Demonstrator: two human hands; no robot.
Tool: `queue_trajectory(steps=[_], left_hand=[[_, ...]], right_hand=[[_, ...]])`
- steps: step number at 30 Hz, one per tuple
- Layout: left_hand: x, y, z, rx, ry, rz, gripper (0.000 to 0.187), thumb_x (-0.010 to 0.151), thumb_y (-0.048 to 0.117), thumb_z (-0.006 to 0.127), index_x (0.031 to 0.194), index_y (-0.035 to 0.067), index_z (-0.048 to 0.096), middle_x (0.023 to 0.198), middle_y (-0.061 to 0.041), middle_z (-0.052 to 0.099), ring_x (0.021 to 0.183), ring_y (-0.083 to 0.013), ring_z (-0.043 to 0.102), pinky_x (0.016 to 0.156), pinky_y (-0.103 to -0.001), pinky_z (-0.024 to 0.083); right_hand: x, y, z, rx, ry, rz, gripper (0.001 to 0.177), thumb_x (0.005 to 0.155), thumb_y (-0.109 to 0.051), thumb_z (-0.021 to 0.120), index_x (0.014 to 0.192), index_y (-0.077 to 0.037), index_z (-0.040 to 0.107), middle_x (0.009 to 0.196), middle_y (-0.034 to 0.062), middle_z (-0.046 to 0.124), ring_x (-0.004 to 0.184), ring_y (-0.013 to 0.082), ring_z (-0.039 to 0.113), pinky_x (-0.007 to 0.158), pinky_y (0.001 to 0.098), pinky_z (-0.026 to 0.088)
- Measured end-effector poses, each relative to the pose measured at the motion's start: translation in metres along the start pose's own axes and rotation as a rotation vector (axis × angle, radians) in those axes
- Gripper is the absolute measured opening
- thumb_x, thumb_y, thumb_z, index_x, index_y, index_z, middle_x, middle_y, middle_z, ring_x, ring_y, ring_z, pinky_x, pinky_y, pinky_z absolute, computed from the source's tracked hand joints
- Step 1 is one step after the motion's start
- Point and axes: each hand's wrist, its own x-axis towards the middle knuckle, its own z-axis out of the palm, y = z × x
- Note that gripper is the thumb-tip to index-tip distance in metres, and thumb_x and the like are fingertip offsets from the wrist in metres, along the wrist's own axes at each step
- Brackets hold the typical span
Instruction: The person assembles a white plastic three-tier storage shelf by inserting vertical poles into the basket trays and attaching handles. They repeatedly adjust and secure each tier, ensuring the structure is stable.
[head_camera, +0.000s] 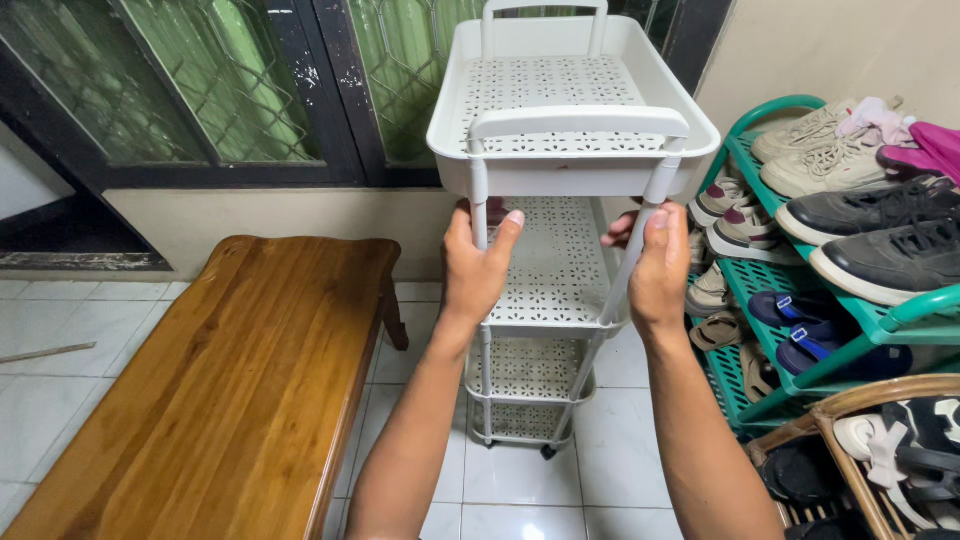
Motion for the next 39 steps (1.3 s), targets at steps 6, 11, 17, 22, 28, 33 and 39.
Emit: queue_trajectory(steps=[6,11,17,22,28,33,39], left_hand=[[0.012,-0.007,0.01,0.056,0.123,0.061,0.039,0.09,0.014,0.075,0.066,0.005,0.045,0.059,0.005,0.042,0.057,-0.0037,0.038,0.049,-0.027,0.035],[0.022,-0.02,0.011,-0.023,0.066,0.034,0.04,0.087,0.008,0.069,0.06,0.006,0.039,0.055,0.007,0.041,0.055,-0.0017,0.036,0.047,-0.027,0.031],[0.025,-0.024,0.0,-0.089,-0.093,-0.021,0.039,0.087,0.006,0.069,0.059,0.009,0.041,0.056,0.009,0.041,0.055,-0.0008,0.035,0.046,-0.026,0.028],[0.033,-0.021,-0.012,-0.257,-0.291,-0.179,0.039,0.088,0.004,0.068,0.061,0.013,0.042,0.055,0.008,0.043,0.049,-0.0019,0.037,0.044,-0.025,0.03],[0.041,-0.019,-0.025,-0.466,-0.524,-0.227,0.041,0.09,0.004,0.068,0.063,0.014,0.04,0.057,0.005,0.041,0.05,-0.0055,0.038,0.046,-0.025,0.032],[0.047,-0.015,-0.033,-0.568,-0.687,-0.294,0.04,0.09,0.007,0.069,0.065,0.015,0.038,0.055,0.004,0.04,0.047,-0.0056,0.034,0.046,-0.024,0.029],[0.047,-0.015,-0.025,-0.513,-0.579,-0.227,0.04,0.092,0.006,0.068,0.065,0.014,0.04,0.057,0.006,0.04,0.049,-0.0051,0.036,0.046,-0.026,0.03]], right_hand=[[0.009,0.013,0.012,0.019,0.075,0.115,0.051,0.114,-0.05,0.036,0.089,-0.007,0.045,0.071,-0.002,0.039,0.057,0.0066,0.034,0.051,0.0235,0.029],[0.011,0.018,0.004,-0.038,0.07,0.092,0.053,0.111,-0.053,0.036,0.084,-0.008,0.043,0.064,-0.001,0.04,0.053,0.0076,0.035,0.048,0.0245,0.031],[0.015,0.022,-0.002,0.035,0.045,0.128,0.055,0.111,-0.054,0.036,0.08,-0.008,0.04,0.063,-0.0004,0.037,0.053,0.0087,0.032,0.048,0.0251,0.028],[0.018,0.021,-0.008,0.088,-0.009,0.15,0.056,0.109,-0.056,0.039,0.079,-0.008,0.04,0.062,-0.001,0.036,0.052,0.0086,0.032,0.048,0.0255,0.027],[0.019,0.022,-0.014,0.06,-0.096,0.175,0.041,0.104,-0.031,0.059,0.074,-0.01,0.041,0.06,-0.0034,0.035,0.049,0.0087,0.031,0.045,0.0282,0.026],[0.029,0.018,-0.027,0.324,-0.306,0.34,0.042,0.1,-0.015,0.069,0.068,-0.012,0.041,0.057,-0.0067,0.034,0.046,0.006,0.029,0.045,0.0269,0.024],[0.028,0.012,-0.003,-0.006,-0.025,0.235,0.025,0.095,-0.007,0.064,0.073,-0.009,0.052,0.06,-0.0056,0.045,0.051,0.0044,0.038,0.048,0.0258,0.03]])
